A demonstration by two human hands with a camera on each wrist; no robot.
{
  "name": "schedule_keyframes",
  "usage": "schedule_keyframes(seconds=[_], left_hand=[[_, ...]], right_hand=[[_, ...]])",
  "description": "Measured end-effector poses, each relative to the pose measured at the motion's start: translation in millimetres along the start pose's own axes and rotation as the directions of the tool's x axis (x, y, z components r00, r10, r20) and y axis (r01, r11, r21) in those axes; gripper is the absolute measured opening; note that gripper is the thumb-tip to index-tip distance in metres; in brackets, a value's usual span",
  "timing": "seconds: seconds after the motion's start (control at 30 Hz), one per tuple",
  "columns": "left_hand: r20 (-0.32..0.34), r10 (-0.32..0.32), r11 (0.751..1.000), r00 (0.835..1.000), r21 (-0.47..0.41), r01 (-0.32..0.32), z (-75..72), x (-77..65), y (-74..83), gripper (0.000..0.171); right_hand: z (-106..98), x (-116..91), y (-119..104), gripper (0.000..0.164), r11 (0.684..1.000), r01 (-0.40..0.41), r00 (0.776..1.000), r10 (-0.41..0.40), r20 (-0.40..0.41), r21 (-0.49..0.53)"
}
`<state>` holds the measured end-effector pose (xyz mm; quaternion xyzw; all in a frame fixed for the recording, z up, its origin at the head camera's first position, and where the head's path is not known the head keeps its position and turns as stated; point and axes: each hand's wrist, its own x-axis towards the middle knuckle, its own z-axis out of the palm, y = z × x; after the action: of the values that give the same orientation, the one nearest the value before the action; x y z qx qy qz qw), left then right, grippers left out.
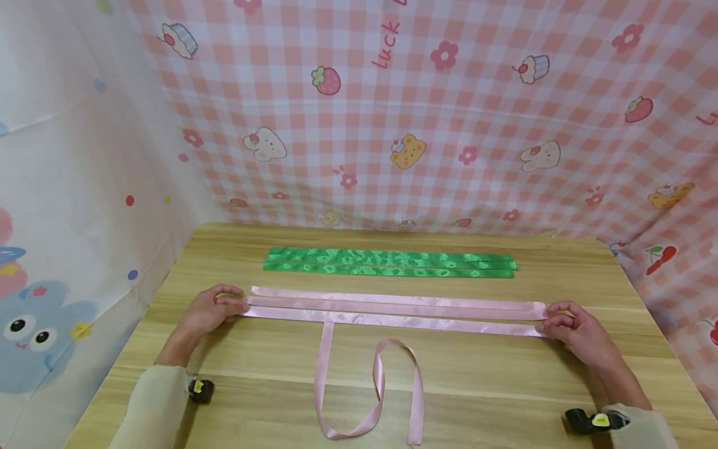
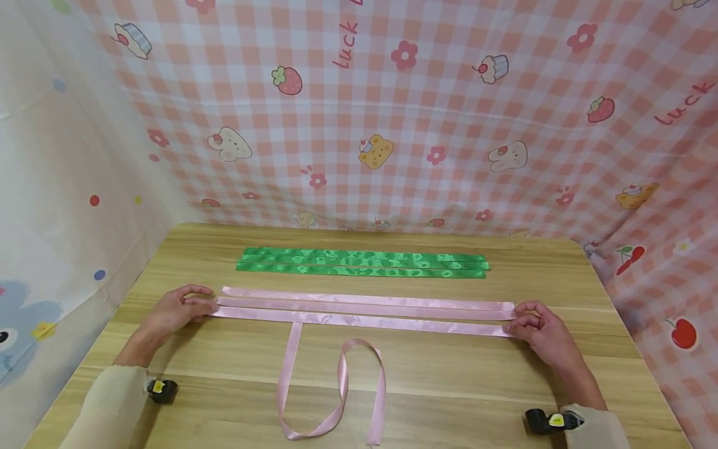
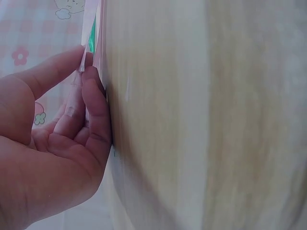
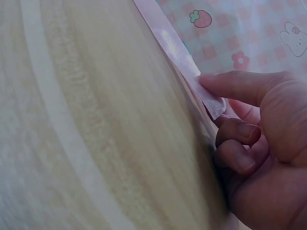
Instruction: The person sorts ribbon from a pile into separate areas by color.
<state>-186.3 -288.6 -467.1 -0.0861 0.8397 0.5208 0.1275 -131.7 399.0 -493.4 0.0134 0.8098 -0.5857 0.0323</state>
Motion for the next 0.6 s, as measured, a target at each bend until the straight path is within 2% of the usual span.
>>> schedule_keyframes(seconds=[0.33, 0.6], left_hand=[[0.004, -0.005, 0.999, 1.0, 0.033, 0.005, -0.6, -0.5, 0.0, 0.051], [0.016, 0.017, 1.0, 1.0, 0.021, -0.018, -1.6, -1.8, 0.5, 0.054]], right_hand=[[0.6, -1.0, 2.0, 0.026, 0.998, 0.031, 1.0, -0.031, -0.005, 0.055], [-0.4, -0.7, 1.7, 0.026, 0.998, 0.009, 1.0, -0.008, -0.011, 0.066]])
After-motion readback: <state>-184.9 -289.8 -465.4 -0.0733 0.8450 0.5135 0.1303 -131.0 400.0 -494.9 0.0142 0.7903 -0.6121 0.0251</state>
